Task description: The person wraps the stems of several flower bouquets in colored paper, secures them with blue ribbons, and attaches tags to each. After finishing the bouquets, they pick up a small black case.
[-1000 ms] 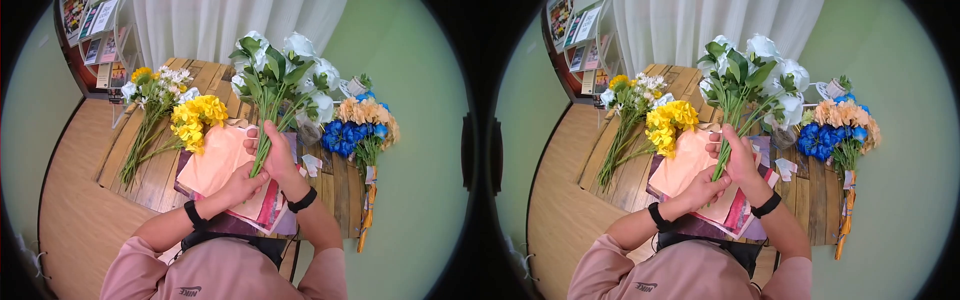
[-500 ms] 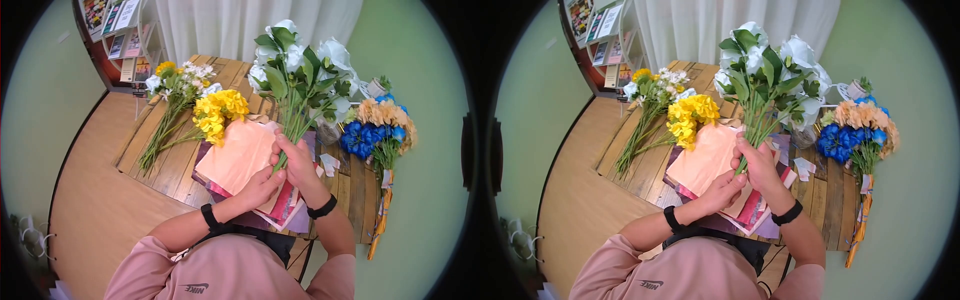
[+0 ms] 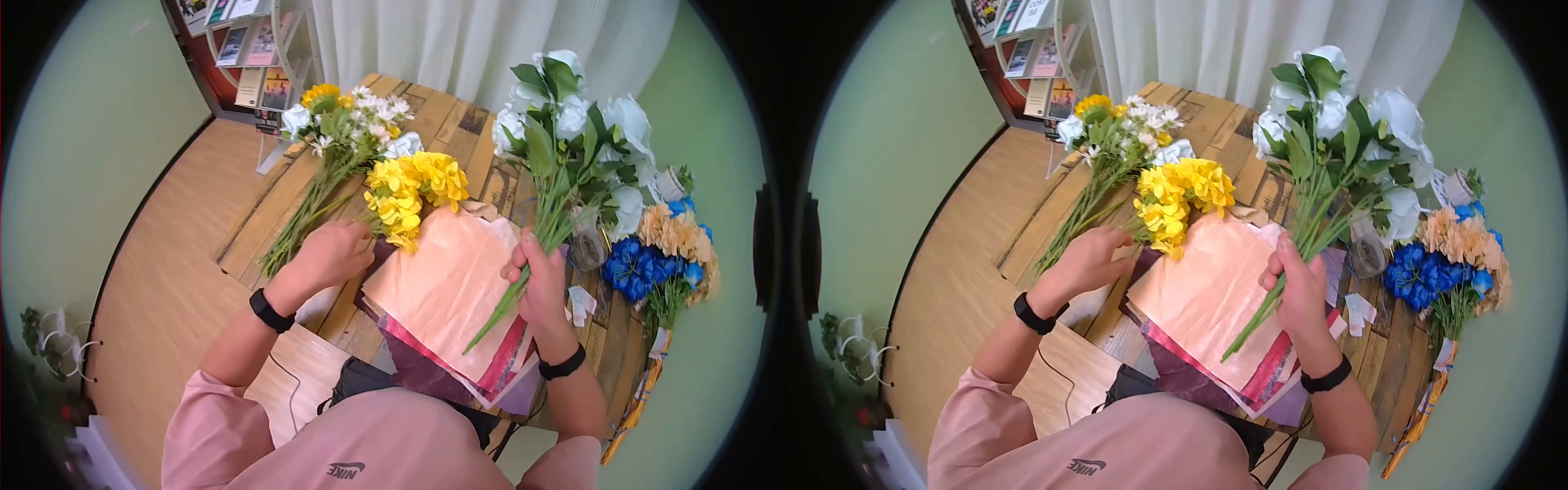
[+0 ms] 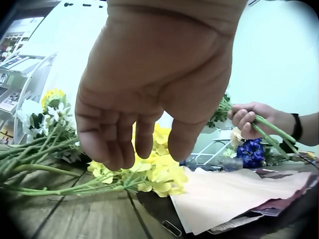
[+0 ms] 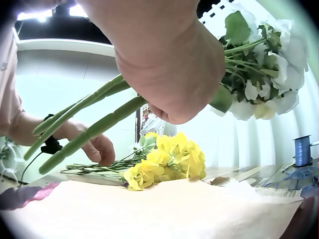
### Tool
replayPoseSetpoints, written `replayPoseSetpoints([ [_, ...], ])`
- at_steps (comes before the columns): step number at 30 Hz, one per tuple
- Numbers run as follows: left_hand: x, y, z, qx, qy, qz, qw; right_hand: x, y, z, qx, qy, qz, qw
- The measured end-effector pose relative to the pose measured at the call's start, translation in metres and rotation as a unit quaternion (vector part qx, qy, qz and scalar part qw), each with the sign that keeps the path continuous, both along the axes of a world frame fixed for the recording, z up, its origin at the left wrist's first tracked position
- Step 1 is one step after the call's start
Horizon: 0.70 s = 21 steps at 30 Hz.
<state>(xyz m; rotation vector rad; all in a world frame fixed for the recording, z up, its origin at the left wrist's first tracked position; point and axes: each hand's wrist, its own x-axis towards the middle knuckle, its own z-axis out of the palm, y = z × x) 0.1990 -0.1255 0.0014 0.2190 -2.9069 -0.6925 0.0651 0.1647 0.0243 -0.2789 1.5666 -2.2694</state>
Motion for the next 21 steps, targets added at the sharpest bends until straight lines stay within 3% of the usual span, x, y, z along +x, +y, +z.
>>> replayPoseSetpoints([
  [2,-0.007,0.018,0.000,-0.007,-0.004,-0.051,0.999,-0.004,-0.002,-0.004,0.014,0.009,-0.026,1.000],
  [4,-0.012,0.037,-0.002,-0.051,-0.096,-0.110,0.988,-0.009,-0.002,-0.008,0.008,0.005,-0.032,0.999],
  [5,-0.016,0.045,-0.018,-0.002,-0.101,-0.094,0.990,-0.011,-0.002,-0.009,0.005,0.009,-0.037,0.999],
  [9,-0.025,0.070,-0.032,-0.022,-0.092,-0.043,0.995,-0.013,-0.002,-0.003,0.031,0.021,-0.047,0.998],
  [11,-0.030,0.071,-0.032,-0.014,-0.167,-0.011,0.986,-0.015,-0.006,-0.008,0.045,0.021,-0.046,0.998],
  [15,-0.025,0.069,-0.048,-0.004,-0.110,-0.006,0.994,-0.015,-0.018,-0.021,0.045,0.015,-0.036,0.998],
  [17,-0.023,0.071,-0.054,-0.051,-0.002,-0.021,0.998,-0.014,-0.021,-0.023,0.033,0.012,-0.030,0.999],
  [21,-0.018,0.082,-0.044,-0.087,0.022,-0.015,0.996,-0.014,-0.018,-0.023,0.043,0.019,-0.028,0.998],
])
